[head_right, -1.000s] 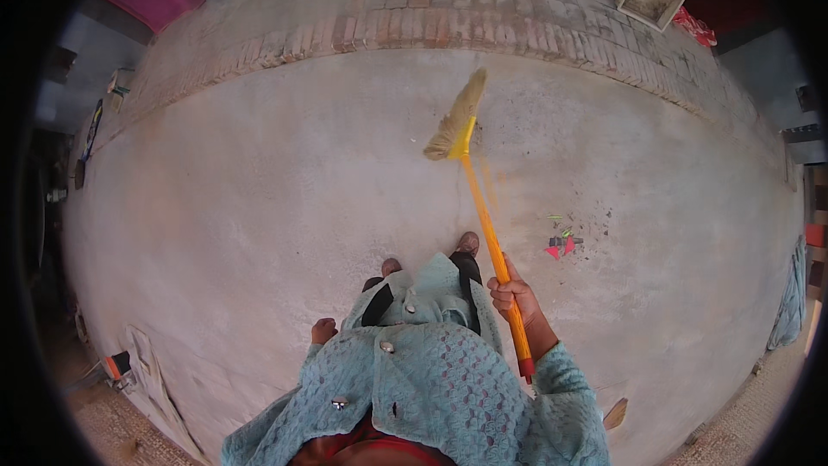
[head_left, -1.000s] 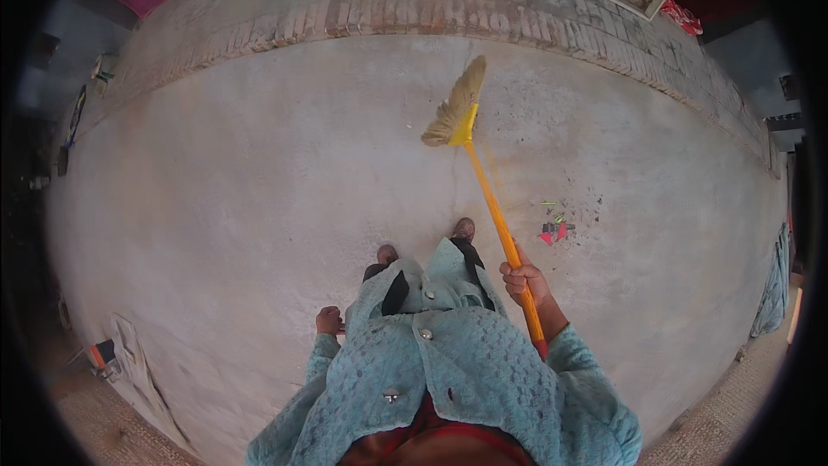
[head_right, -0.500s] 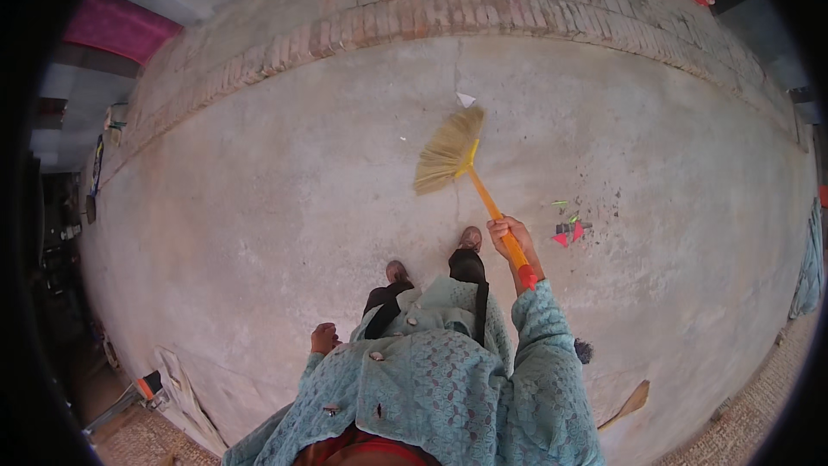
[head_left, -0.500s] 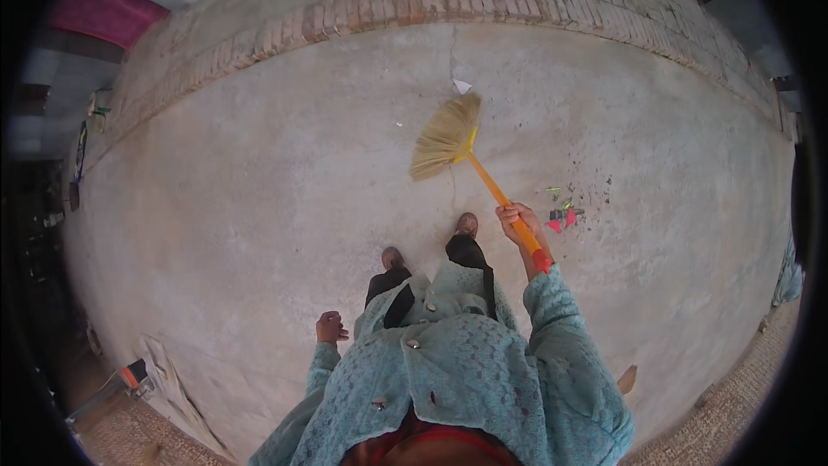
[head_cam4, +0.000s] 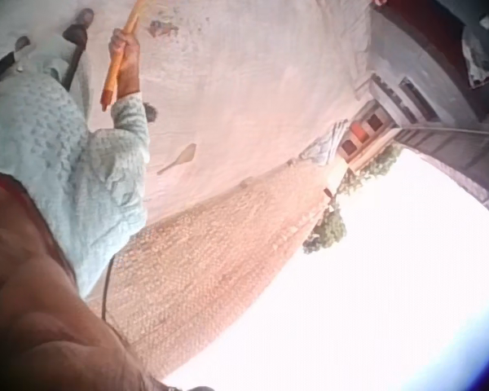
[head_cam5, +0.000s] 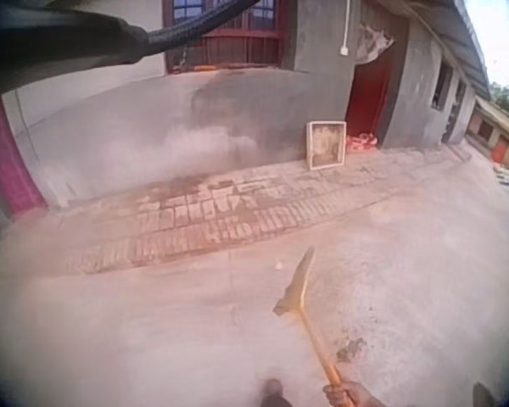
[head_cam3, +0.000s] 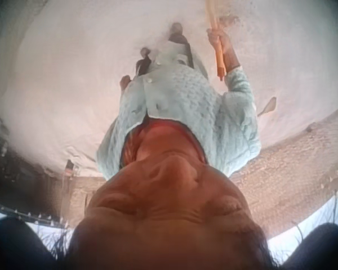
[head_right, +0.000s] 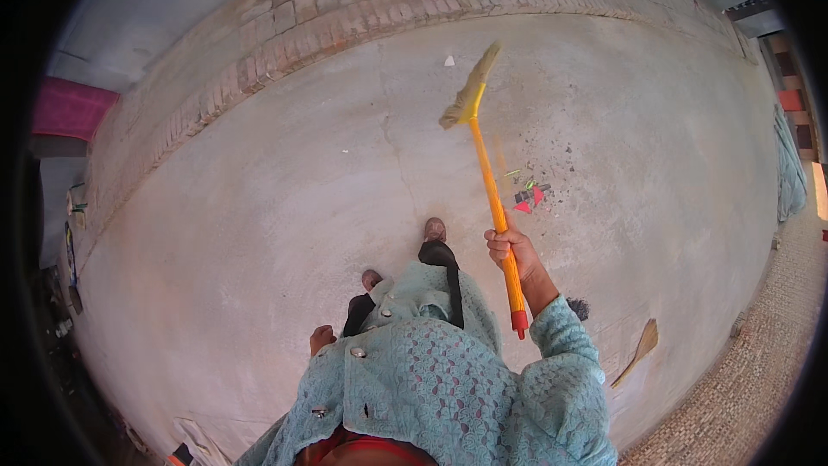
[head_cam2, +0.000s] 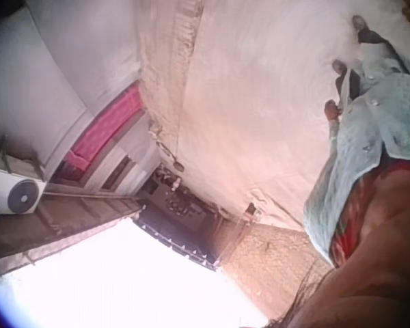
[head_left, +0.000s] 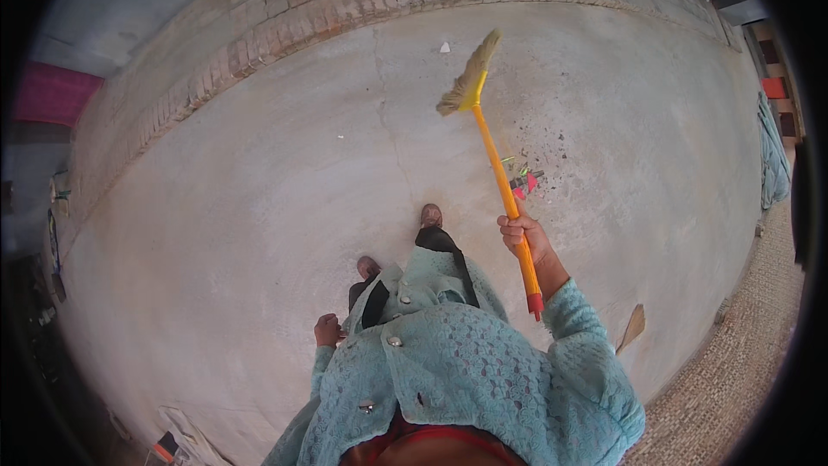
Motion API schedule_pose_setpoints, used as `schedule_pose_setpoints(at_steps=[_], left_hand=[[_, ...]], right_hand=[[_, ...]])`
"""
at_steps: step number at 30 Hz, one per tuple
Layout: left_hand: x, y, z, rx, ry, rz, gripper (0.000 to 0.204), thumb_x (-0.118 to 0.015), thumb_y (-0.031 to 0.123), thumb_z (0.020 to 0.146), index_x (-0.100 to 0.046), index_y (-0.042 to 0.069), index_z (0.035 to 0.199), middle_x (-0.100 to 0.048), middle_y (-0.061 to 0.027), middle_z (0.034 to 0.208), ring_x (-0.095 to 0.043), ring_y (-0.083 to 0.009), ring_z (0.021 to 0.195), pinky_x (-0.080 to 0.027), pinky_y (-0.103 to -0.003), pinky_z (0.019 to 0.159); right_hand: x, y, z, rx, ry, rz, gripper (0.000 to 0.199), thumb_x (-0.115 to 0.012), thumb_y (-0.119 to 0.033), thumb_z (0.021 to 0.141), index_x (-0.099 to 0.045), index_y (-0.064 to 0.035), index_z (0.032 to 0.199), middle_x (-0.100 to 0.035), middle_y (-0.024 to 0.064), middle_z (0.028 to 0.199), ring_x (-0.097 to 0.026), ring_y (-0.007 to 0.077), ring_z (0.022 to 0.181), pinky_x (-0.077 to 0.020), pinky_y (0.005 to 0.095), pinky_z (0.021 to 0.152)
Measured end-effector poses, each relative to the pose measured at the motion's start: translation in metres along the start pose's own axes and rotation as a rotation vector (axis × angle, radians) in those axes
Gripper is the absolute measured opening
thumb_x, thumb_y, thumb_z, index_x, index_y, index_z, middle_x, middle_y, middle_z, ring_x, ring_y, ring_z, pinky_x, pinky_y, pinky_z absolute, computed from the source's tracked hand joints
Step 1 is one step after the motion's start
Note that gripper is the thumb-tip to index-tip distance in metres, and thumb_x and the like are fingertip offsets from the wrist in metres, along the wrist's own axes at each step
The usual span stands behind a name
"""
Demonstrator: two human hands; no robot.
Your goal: The person sweeps a tiled floor using a yellow broom, moving debris and dust into a pile. The person walks around the area, sweeping different sections and gathering scattered items.
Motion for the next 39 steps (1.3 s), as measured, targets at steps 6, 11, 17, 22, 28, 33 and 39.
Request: schedule_pose_setpoints(at_steps=[6,11,17,22,28,33,39], left_hand=[[0.013,-0.004,-0.007,-0.021,0.017,-0.002,0.027,-0.047,0.016,0.074,-0.051,0.003,0.098,-0.053,-0.0089,0.064,-0.054,-0.0169,0.042,-0.039,-0.027,0.032],[0.027,-0.010,-0.030,0.105,0.095,-0.067,0.027,-0.046,0.014,0.074,-0.049,0.003,0.099,-0.051,-0.0095,0.065,-0.053,-0.0182,0.043,-0.047,-0.032,0.035],[0.041,-0.053,-0.043,0.121,0.143,-0.175,0.024,-0.047,0.013,0.075,-0.048,0.004,0.097,-0.049,-0.0085,0.063,-0.053,-0.0193,0.043,-0.049,-0.035,0.036],[0.032,-0.056,-0.050,0.141,0.130,-0.134,0.022,-0.048,0.013,0.074,-0.050,0.004,0.094,-0.050,-0.0088,0.063,-0.054,-0.0198,0.043,-0.048,-0.035,0.036],[0.012,-0.034,-0.028,0.101,0.092,-0.179,0.024,-0.048,0.013,0.075,-0.050,0.003,0.096,-0.051,-0.0093,0.063,-0.054,-0.0195,0.043,-0.049,-0.036,0.036],[-0.003,0.008,-0.023,0.111,0.104,-0.185,0.024,-0.048,0.013,0.075,-0.050,0.002,0.096,-0.051,-0.0093,0.064,-0.053,-0.0183,0.042,-0.049,-0.034,0.037],[-0.014,0.043,-0.037,0.096,0.137,-0.156,0.022,-0.051,0.015,0.075,-0.052,0.004,0.094,-0.053,-0.0085,0.064,-0.053,-0.0168,0.043,-0.045,-0.028,0.038]], right_hand=[[-0.019,0.089,0.043,-0.345,-0.163,0.009,0.067,-0.040,0.008,0.071,-0.026,-0.0326,0.123,-0.037,0.0063,0.074,-0.033,0.0048,0.045,-0.0294,0.0148,0.036],[-0.028,0.157,0.140,-0.627,-0.203,0.027,0.058,-0.040,0.007,0.073,-0.028,-0.0289,0.118,-0.037,0.0066,0.073,-0.034,0.0053,0.045,-0.0282,0.0154,0.036],[-0.022,0.166,0.240,-0.707,-0.057,-0.004,0.024,-0.041,0.001,0.077,-0.030,-0.0109,0.096,-0.039,0.0075,0.071,-0.040,0.0057,0.046,-0.0360,0.0149,0.038],[0.005,0.063,0.238,-0.488,-0.049,0.293,0.015,-0.038,-0.004,0.080,-0.032,0.0064,0.090,-0.040,0.0110,0.073,-0.046,0.0092,0.048,-0.0429,0.0184,0.042],[0.048,-0.080,0.185,-0.128,-0.089,0.190,0.013,-0.040,-0.001,0.074,-0.036,0.0101,0.080,-0.042,0.0074,0.067,-0.045,0.0083,0.048,-0.0417,0.0172,0.043],[0.018,-0.105,0.123,0.034,-0.067,0.113,0.010,-0.040,0.002,0.074,-0.039,0.0046,0.084,-0.039,0.0039,0.063,-0.040,0.0064,0.047,-0.0386,0.0160,0.041],[-0.024,-0.086,0.064,-0.002,-0.116,0.043,0.021,-0.039,0.005,0.072,-0.041,-0.0021,0.092,-0.038,0.0042,0.067,-0.037,0.0052,0.047,-0.0340,0.0144,0.038]])
Point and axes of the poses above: each hand's wrist, its own z-axis towards the middle knuckle, its own x-axis out of the back of the hand, y = z × x, the point moved 5 cm from there along z, towards the middle knuckle
